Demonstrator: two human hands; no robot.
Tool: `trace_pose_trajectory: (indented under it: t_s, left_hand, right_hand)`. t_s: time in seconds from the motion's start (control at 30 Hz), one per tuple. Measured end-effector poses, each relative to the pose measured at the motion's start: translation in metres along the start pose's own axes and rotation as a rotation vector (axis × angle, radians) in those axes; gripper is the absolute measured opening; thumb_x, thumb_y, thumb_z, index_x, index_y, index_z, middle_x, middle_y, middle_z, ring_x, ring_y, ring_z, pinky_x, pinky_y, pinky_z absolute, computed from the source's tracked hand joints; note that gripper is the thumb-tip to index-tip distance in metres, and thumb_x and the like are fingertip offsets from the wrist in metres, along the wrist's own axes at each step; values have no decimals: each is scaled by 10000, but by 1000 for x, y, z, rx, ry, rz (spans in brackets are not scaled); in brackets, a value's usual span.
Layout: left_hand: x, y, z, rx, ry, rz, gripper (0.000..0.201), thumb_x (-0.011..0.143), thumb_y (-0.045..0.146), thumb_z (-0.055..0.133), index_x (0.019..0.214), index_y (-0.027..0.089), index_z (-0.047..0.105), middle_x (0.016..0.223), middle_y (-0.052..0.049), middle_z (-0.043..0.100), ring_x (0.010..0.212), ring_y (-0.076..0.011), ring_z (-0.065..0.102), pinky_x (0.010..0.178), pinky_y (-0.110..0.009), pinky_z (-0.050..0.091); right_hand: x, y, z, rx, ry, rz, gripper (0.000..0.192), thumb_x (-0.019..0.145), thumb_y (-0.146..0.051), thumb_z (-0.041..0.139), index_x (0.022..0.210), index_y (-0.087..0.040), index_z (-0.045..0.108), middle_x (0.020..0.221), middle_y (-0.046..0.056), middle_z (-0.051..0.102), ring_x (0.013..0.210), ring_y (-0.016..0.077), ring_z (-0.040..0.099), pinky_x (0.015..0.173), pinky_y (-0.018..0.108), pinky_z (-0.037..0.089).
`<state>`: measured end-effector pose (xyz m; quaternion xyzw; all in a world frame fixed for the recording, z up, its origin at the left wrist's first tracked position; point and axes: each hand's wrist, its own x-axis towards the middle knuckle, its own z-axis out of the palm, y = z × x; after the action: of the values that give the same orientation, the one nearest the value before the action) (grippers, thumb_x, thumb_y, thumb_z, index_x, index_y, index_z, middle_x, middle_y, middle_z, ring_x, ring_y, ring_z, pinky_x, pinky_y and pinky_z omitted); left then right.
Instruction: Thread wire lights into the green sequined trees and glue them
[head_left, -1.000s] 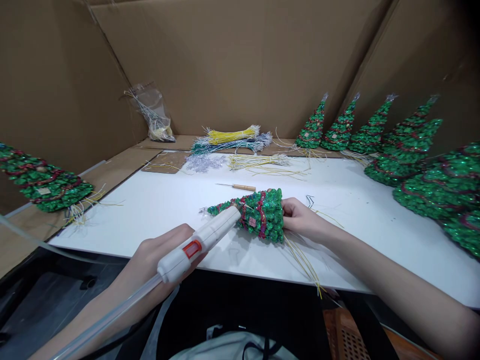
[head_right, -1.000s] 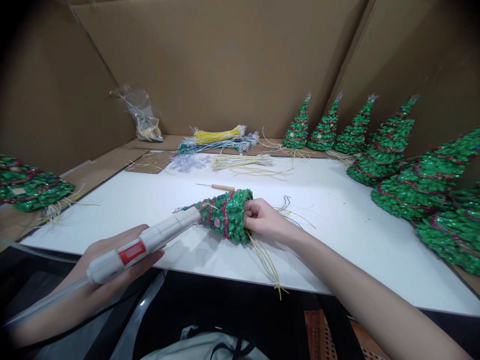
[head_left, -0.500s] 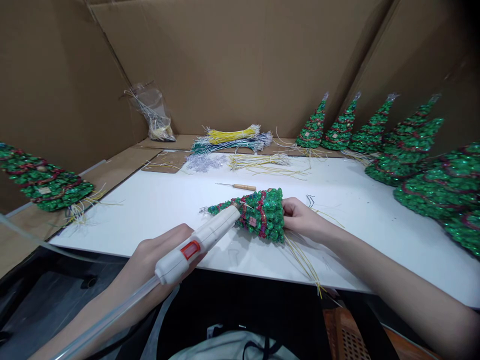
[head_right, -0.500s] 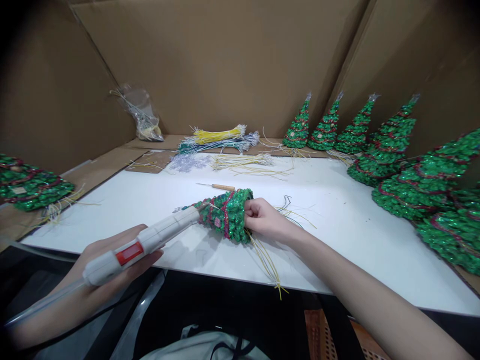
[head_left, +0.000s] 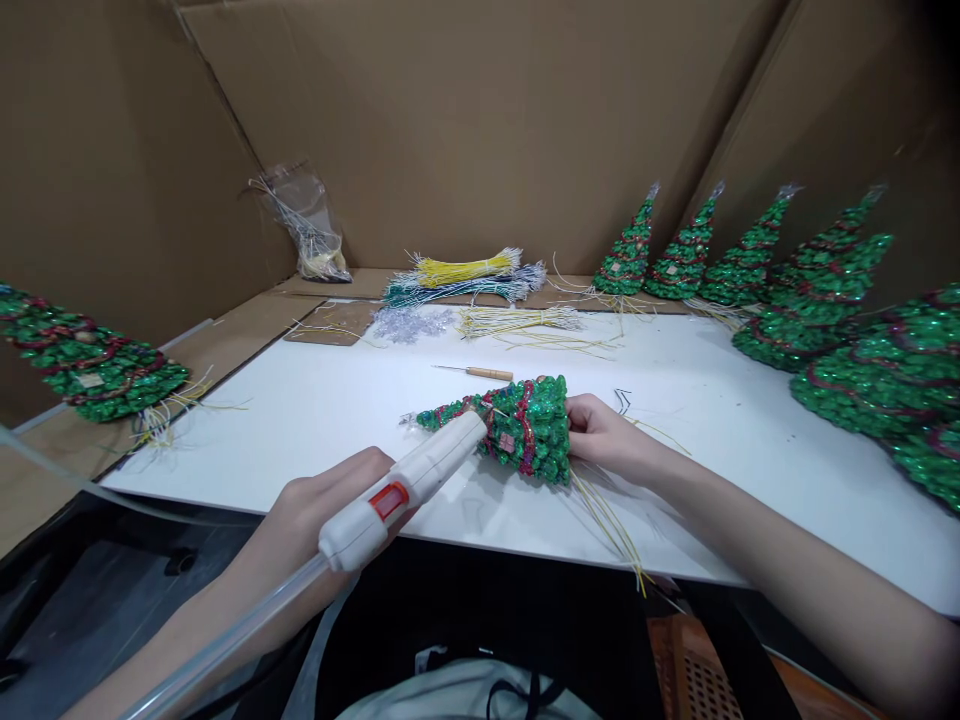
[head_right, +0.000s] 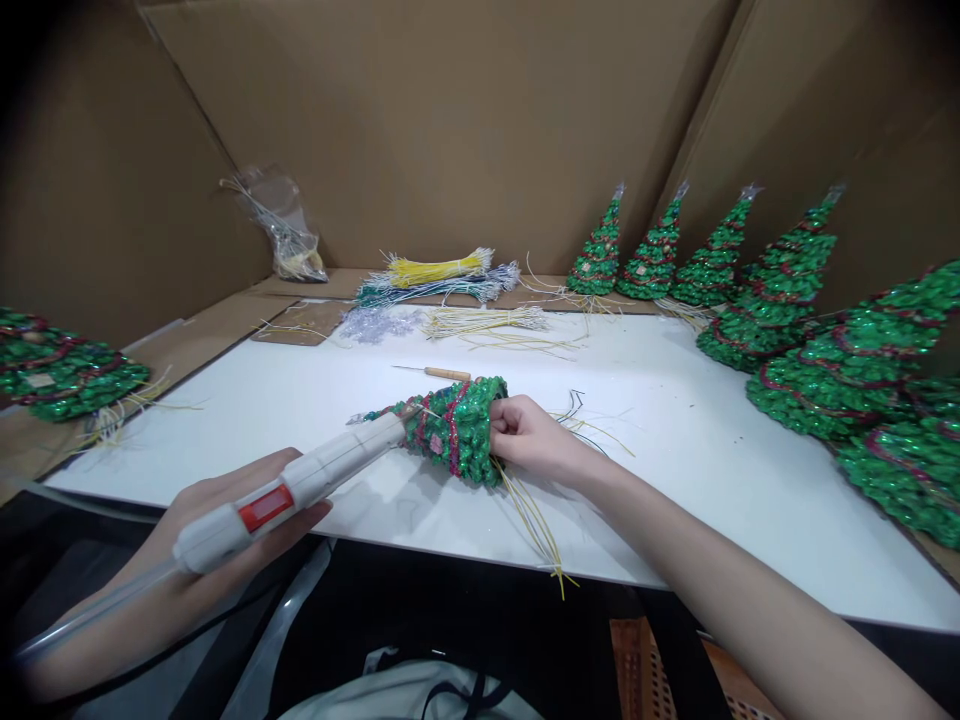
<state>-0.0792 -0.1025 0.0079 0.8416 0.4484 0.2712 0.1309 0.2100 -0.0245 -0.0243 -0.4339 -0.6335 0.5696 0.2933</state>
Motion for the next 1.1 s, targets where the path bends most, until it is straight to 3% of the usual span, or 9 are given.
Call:
trace_pose_trajectory:
  t_s: [0.4,0.8,1.1]
  left_hand:
    - [2,-3,-1,24,-7,43,159,939,253,475,781,227,471,690,39,444,565,-98,461,536,-203,378]
    - [0,-1,-4,13,-18,37,141,927,243,499,789,225,480,699,48,441,572,-91,475,544,-193,386]
    - [1,3,-7,42,-44,17,162,947,271,461,794,219,470,717,32,464,601,-108,481,575,-214,393]
  right_hand:
    - [0,1,-1,10,-6,8,282,675,-380,733,669,-143,580,592,-13,546,538,101,456,500,232,335]
    - [-1,-1,-2,-9,-17,-20,216,716,-325,733,682,-140,627,616,11,615,614,146,566,555,256,454]
    - [-1,-2,0,-16,-1,-25,238,715,-358,738,686,-149,628,588,0,600,579,140,550,520,247,435]
